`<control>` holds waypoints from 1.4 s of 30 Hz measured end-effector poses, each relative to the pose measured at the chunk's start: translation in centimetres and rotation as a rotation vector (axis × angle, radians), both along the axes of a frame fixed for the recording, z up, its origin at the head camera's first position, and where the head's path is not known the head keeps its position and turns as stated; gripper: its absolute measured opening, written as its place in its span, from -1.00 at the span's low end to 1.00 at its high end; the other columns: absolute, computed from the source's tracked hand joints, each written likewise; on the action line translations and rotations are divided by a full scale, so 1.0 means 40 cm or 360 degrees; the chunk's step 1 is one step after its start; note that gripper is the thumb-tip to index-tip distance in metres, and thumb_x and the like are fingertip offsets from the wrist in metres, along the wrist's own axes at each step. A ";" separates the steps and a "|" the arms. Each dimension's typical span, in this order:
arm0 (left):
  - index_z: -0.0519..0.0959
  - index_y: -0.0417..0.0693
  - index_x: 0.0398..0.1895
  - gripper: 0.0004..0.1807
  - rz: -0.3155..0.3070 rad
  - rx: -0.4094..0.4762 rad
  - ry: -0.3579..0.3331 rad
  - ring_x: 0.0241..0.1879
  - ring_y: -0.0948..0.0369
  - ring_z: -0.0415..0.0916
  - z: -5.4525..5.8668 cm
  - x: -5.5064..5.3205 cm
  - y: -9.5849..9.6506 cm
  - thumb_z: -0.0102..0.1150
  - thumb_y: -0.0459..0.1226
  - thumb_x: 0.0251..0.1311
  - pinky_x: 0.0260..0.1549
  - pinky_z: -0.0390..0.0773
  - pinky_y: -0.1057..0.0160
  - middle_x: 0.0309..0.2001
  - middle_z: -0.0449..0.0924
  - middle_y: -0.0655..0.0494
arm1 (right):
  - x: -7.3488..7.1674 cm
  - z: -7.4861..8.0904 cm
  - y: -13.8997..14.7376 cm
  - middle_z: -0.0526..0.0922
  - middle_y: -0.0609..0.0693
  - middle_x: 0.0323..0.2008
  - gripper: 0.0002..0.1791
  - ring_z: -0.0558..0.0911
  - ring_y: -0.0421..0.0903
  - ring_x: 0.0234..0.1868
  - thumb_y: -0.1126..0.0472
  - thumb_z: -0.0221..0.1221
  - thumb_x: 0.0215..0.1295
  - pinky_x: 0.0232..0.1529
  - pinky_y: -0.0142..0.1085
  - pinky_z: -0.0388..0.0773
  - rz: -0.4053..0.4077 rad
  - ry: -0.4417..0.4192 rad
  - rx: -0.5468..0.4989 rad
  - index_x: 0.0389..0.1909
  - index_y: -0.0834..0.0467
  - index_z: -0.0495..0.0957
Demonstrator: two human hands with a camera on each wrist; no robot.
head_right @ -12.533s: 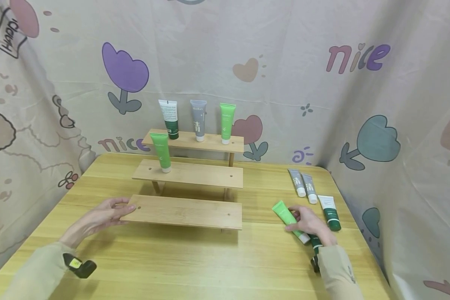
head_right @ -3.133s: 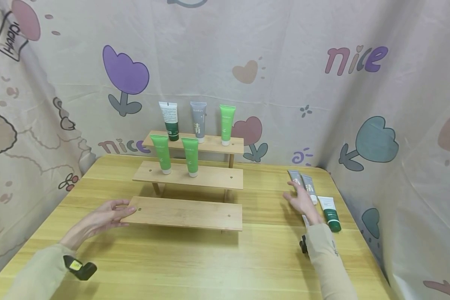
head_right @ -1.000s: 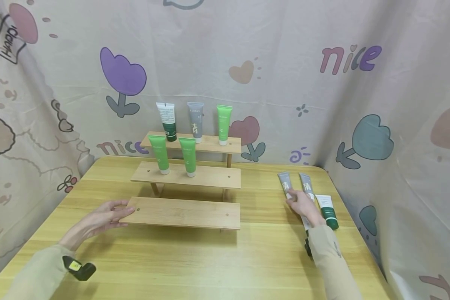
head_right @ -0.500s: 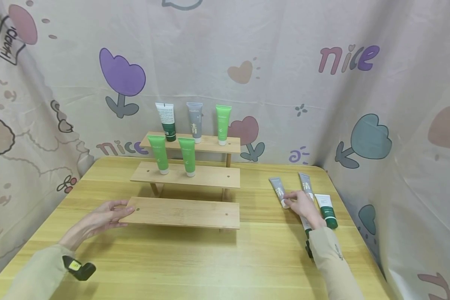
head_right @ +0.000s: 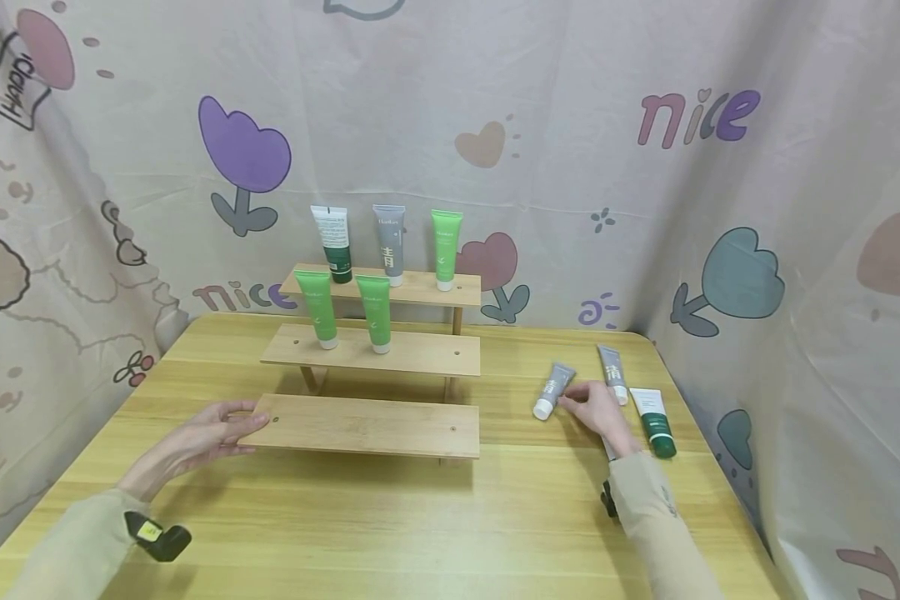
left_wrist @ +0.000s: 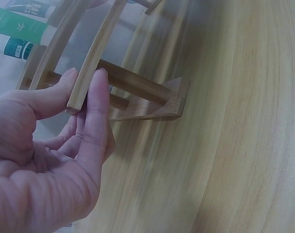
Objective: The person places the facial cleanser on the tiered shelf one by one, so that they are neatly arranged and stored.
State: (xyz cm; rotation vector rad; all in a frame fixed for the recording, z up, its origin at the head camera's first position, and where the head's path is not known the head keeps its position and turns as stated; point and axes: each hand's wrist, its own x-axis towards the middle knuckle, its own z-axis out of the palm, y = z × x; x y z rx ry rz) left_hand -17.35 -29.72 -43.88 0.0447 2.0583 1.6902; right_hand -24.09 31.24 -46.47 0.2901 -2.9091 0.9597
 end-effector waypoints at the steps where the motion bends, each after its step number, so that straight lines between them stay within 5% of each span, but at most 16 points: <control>1: -0.26 -0.64 0.45 -0.12 0.0000 0.0001 0.0002 0.15 0.25 0.49 0.000 0.000 0.000 0.02 -0.20 0.51 0.13 0.70 0.13 0.43 -0.01 -0.64 | -0.002 0.001 -0.005 0.75 0.34 -0.13 -0.70 0.71 0.23 -0.10 0.23 0.29 0.32 -0.02 0.03 0.71 -0.0008 -0.0010 0.0010 -0.09 0.41 0.68; 9: -0.26 -0.64 0.45 -0.12 0.0007 0.0019 0.0003 0.08 0.33 0.50 -0.003 0.000 0.001 0.04 -0.21 0.51 0.14 0.70 0.12 0.43 0.00 -0.64 | -0.016 0.013 -0.038 0.76 0.32 -0.15 -0.65 0.71 0.20 -0.12 0.13 0.28 0.34 -0.04 0.03 0.68 -0.0163 -0.0113 0.0052 -0.10 0.37 0.68; 19: -0.25 -0.65 0.45 -0.12 0.0000 0.0019 0.0006 0.07 0.35 0.51 -0.003 0.000 0.001 0.04 -0.21 0.50 0.15 0.70 0.10 0.43 -0.01 -0.65 | -0.036 0.008 -0.052 0.73 0.38 -0.11 -0.57 0.72 0.23 -0.09 0.14 0.35 0.27 0.02 0.04 0.71 -0.0169 -0.0124 -0.0039 -0.04 0.43 0.63; 31: -0.24 -0.63 0.45 -0.11 0.0028 -0.0008 -0.0011 0.11 0.28 0.50 0.001 0.003 0.001 0.06 -0.18 0.50 0.10 0.72 0.17 0.42 0.02 -0.62 | -0.047 0.026 -0.076 0.66 0.45 0.02 -0.38 0.71 0.24 -0.03 0.04 0.34 0.28 -0.07 -0.06 0.75 -0.0225 -0.0401 -0.0009 0.15 0.44 0.50; 42: -0.23 -0.63 0.45 -0.12 0.0018 0.0001 -0.0006 0.10 0.28 0.51 -0.001 0.001 0.000 0.05 -0.19 0.50 0.12 0.71 0.15 0.42 0.04 -0.62 | -0.053 0.027 -0.095 0.69 0.46 -0.08 -0.23 0.72 -0.12 -0.41 0.00 0.37 0.20 -0.34 -0.33 0.71 -0.0186 -0.0475 -0.0144 0.18 0.54 0.42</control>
